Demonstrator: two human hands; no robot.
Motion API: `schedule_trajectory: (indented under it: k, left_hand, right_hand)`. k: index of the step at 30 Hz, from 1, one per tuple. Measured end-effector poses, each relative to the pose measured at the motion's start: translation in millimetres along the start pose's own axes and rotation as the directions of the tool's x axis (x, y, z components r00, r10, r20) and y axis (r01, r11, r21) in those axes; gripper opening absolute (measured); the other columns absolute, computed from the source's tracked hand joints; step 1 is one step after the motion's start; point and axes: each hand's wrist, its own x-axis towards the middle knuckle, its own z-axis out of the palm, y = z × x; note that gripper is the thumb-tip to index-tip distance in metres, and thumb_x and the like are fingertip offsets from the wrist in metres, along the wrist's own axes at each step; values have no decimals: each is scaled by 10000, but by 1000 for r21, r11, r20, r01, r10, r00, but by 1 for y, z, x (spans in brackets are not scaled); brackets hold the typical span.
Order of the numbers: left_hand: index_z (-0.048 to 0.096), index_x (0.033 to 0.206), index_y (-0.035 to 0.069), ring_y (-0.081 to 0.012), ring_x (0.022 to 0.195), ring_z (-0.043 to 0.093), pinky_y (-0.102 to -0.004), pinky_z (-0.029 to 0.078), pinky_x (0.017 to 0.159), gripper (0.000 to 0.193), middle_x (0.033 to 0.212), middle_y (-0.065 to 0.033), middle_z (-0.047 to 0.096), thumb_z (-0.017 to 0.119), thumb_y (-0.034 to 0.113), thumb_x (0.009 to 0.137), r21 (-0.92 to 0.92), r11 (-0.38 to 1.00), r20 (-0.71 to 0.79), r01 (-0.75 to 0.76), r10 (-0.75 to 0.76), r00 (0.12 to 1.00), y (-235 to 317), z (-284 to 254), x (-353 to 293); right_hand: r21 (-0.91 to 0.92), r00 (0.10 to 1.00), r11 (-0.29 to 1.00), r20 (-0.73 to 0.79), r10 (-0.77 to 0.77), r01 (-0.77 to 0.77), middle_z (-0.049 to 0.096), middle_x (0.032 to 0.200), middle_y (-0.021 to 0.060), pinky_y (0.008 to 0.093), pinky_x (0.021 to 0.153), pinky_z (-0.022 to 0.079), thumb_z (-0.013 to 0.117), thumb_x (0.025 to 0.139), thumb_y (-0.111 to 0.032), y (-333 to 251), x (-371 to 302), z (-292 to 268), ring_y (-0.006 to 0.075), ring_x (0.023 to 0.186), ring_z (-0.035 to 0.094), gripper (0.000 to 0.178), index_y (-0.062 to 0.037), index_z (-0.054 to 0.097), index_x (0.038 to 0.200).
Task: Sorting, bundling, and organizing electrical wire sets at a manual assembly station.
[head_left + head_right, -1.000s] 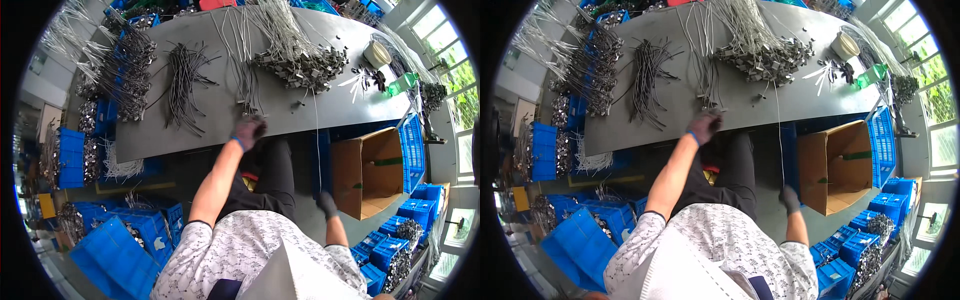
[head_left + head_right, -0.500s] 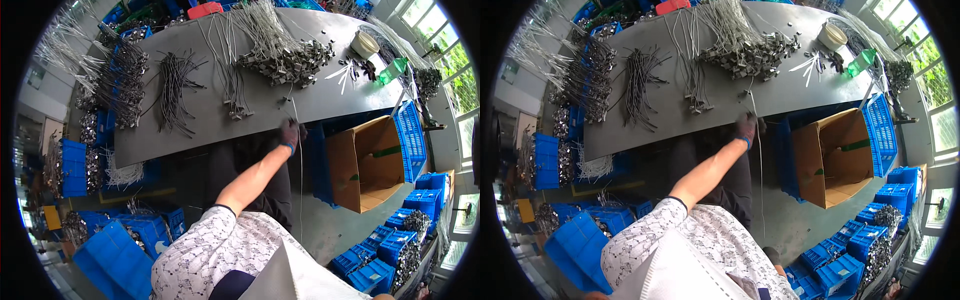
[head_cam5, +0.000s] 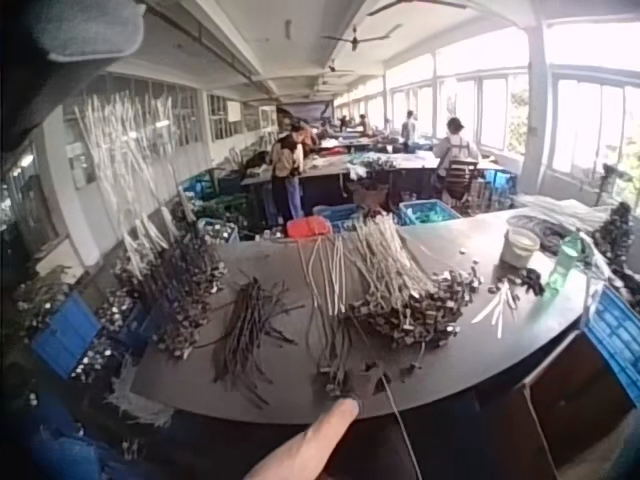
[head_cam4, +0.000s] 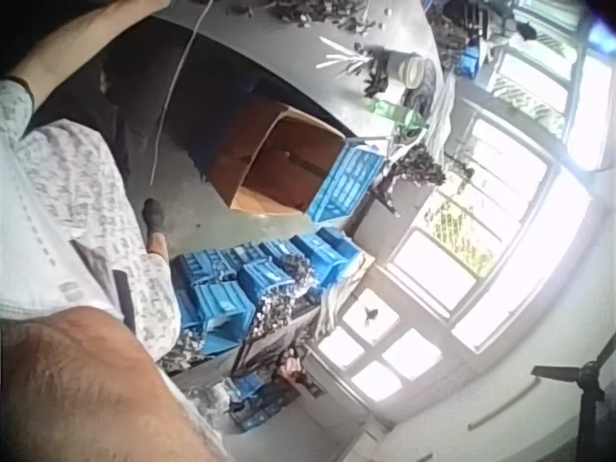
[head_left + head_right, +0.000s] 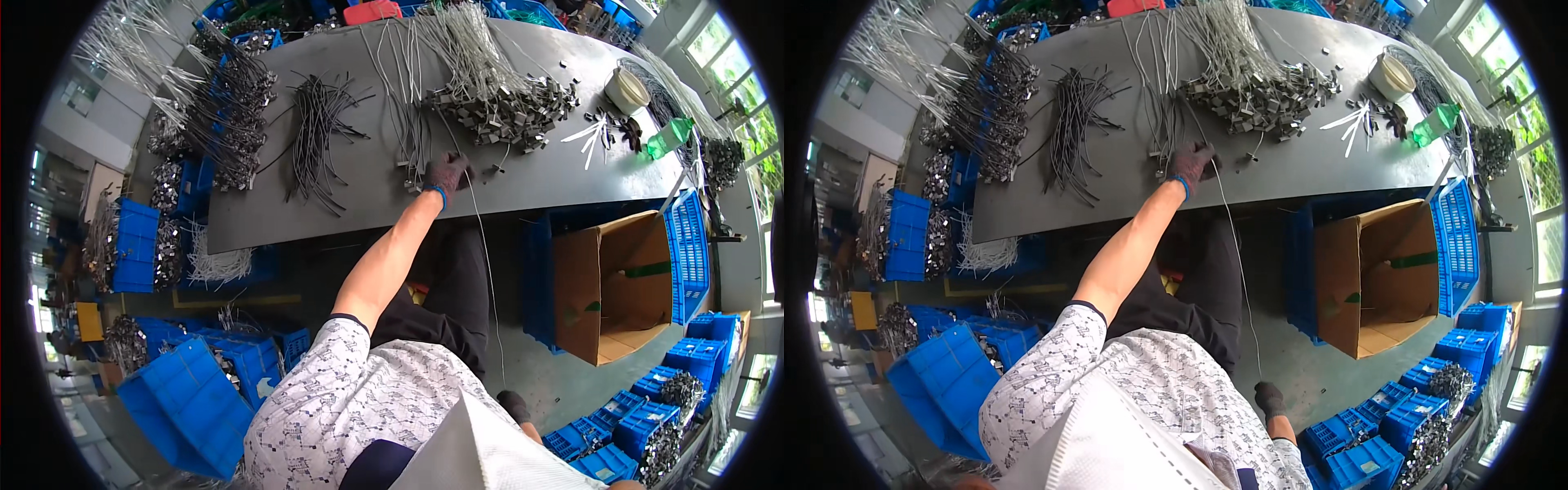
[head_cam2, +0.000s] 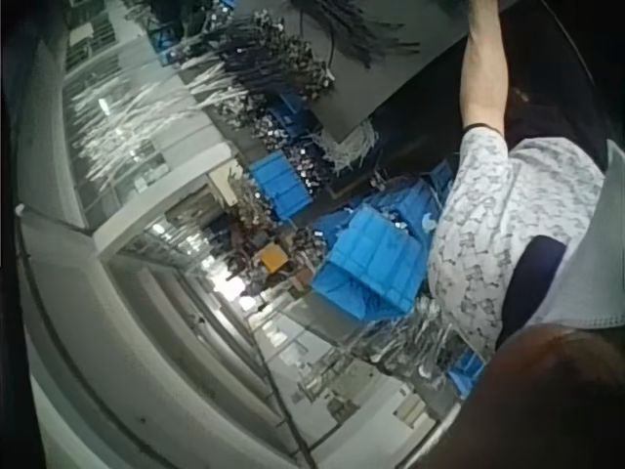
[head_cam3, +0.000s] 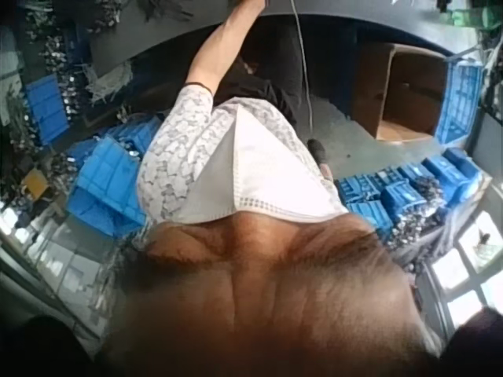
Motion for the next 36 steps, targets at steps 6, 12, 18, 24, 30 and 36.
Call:
schedule_trajectory:
  k: [6,12,18,24,30,36]
  left_hand:
    - [721,848,7,-95,713,622,-280,504,656,197,755,-33,696,724,205,850,317,948,245,6,-88,966,-73,-25,-55]
    - [736,902,3,-59,716,597,-266,492,673,220,791,-9,717,757,216,851,436,891,259,-122,5,966,-54,-35,-65]
    - [735,943,30,-108,733,644,-304,501,643,236,796,-38,715,685,261,925,465,874,195,-140,53,979,-12,-96,-3]
    - [740,940,13,-442,908,696,-527,549,749,591,943,-264,702,613,582,845,909,284,-388,303,320,864,49,-247,37]
    - [755,902,51,-394,906,717,-479,571,732,398,967,-227,727,661,434,846,865,178,-501,470,234,833,39,-277,81]
    - [722,940,71,-282,784,716,-425,567,668,265,868,-140,727,668,321,869,617,691,-469,376,-61,881,23,-289,73]
  right_hand:
    - [150,496,751,-829,-259,643,677,1125,211,405,867,518,594,980,-147,-162,77,-196,333,1027,660,240,4,644,1160]
    - [614,711,435,-696,-95,659,685,1041,116,307,738,529,498,1049,-219,-346,88,-378,193,870,643,373,-5,502,1354]
    - [544,620,328,-759,-201,773,639,1177,243,411,855,536,601,988,-293,-441,112,-426,350,1037,656,443,-3,540,1319]
    - [129,76,838,-992,104,530,645,1173,253,460,906,518,625,955,-389,-385,186,-482,407,1060,643,539,31,558,1285]
    - [287,638,942,-761,114,175,641,1157,260,437,874,533,675,840,-548,-342,259,-524,409,1022,667,696,38,605,1208]
    - [528,583,253,-769,-263,811,639,897,135,348,731,544,653,916,-174,-271,242,-432,211,863,676,272,20,594,1096]
